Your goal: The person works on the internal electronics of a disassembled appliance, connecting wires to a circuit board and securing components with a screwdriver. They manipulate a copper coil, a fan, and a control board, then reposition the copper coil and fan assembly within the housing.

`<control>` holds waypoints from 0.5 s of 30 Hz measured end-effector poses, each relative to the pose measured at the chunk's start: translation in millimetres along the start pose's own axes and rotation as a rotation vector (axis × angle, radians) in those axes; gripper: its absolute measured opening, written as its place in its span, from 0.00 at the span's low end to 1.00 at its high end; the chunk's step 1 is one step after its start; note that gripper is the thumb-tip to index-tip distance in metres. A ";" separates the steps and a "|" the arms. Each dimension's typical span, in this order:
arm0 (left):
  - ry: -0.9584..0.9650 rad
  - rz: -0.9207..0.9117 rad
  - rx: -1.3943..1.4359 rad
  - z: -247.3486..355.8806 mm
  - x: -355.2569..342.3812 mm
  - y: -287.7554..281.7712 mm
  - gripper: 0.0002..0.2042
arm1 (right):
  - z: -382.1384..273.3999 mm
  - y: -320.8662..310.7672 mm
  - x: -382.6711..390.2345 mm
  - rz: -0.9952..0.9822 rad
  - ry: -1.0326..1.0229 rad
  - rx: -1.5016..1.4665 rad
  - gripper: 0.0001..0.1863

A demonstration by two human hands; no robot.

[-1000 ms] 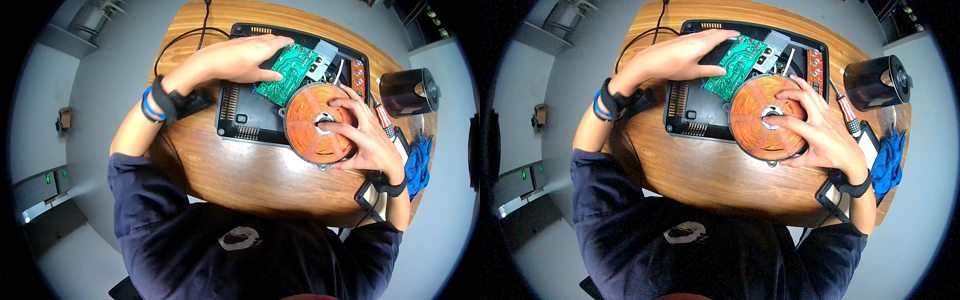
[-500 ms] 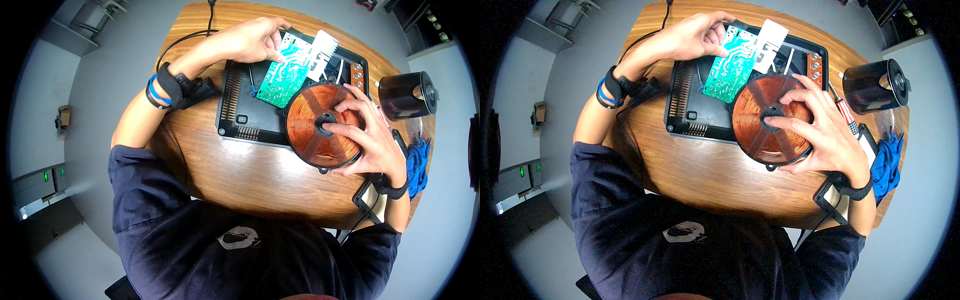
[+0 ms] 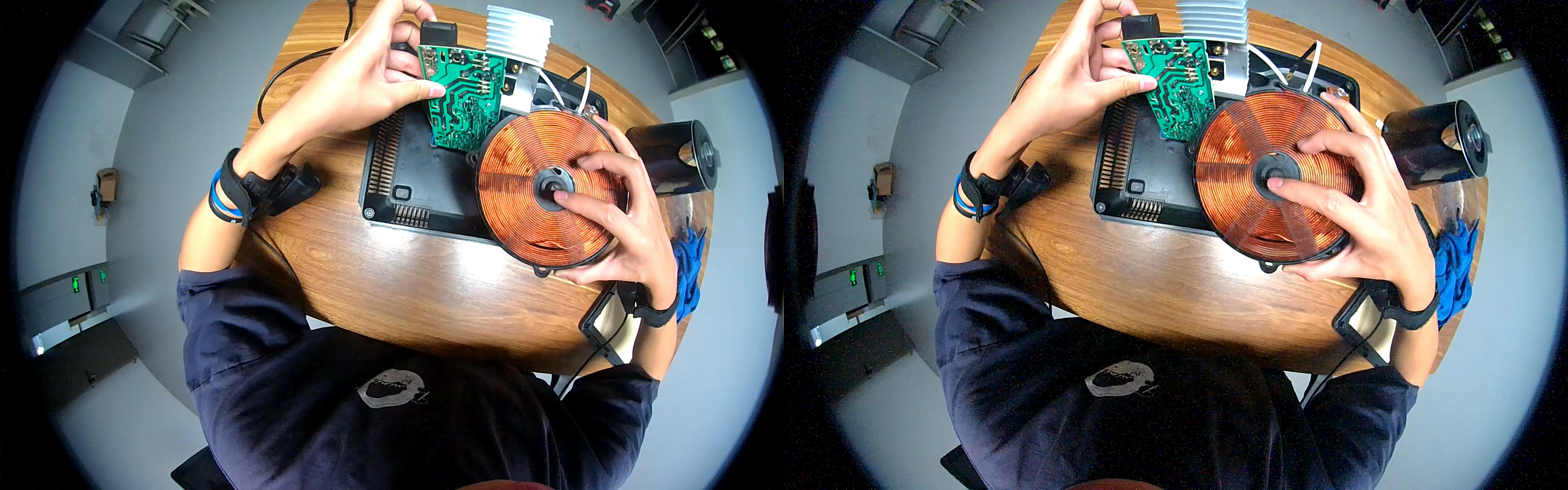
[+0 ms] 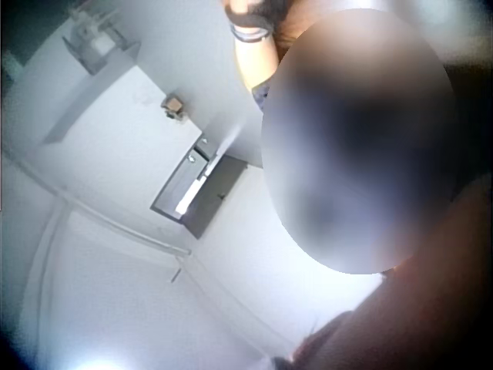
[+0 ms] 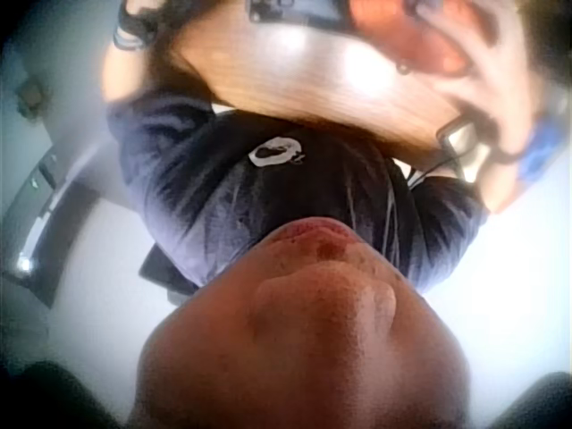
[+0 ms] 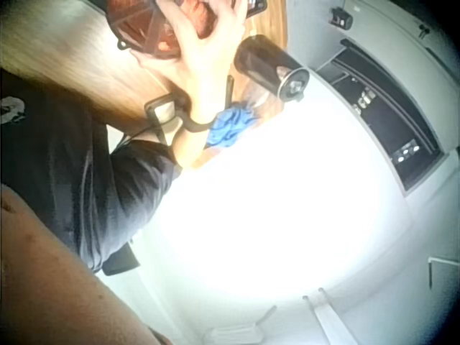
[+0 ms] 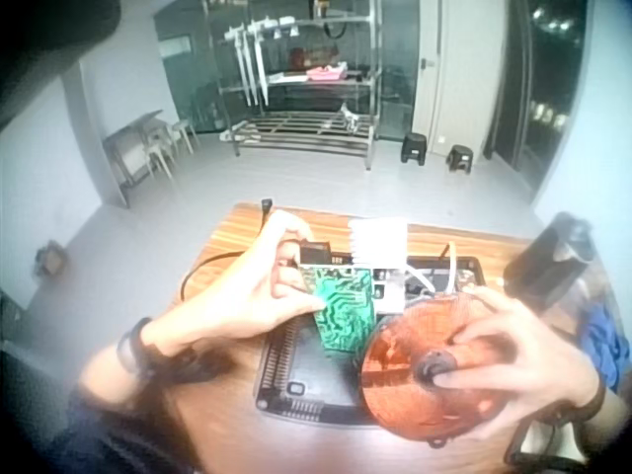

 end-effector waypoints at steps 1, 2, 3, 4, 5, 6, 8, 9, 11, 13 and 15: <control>-0.007 0.000 -0.004 2.0 1.8 0.6 0.34 | 0.9 0.1 2.1 0.012 0.000 -0.015 0.52; -0.013 0.000 -0.008 3.6 3.3 1.2 0.34 | 1.6 0.3 4.1 0.017 -0.003 -0.018 0.51; -0.020 0.001 -0.012 3.9 4.9 1.7 0.33 | 2.5 0.8 6.2 0.021 -0.007 -0.021 0.51; -0.013 -0.012 -0.016 4.6 6.2 2.5 0.33 | 2.5 0.9 7.3 0.026 -0.010 -0.025 0.50; -0.005 -0.026 -0.020 4.9 7.5 2.8 0.33 | 1.6 0.4 7.2 0.023 -0.012 -0.034 0.50; 0.000 -0.036 -0.026 5.9 9.6 2.2 0.32 | 0.5 -0.8 6.3 0.022 -0.018 -0.046 0.50; 0.060 -0.083 -0.029 -7.7 11.6 -5.0 0.31 | -1.1 -1.7 4.8 0.018 -0.036 -0.059 0.50; 0.091 -0.111 -0.030 -12.9 13.1 -6.7 0.30 | -1.8 -1.8 4.4 0.017 -0.045 -0.059 0.50; 0.165 -0.060 -0.067 -17.2 21.5 -14.8 0.32 | -2.5 -1.8 3.4 0.002 -0.048 -0.067 0.51; 0.147 -0.096 -0.139 -0.6 23.3 -5.6 0.31 | -2.6 0.7 2.7 -0.028 -0.036 -0.080 0.52; 0.146 -0.109 -0.184 -4.7 27.7 -5.3 0.31 | -0.8 7.2 2.1 -0.076 0.008 -0.053 0.54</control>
Point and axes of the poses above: each hand's wrist, its own x-axis away from the middle knuckle, its own y-axis out of the palm, z = x × y, the point moved 7 cm from there along -x, towards the middle knuckle, and after that the axes turned 8 degrees about -z, right-handed, at the moved point
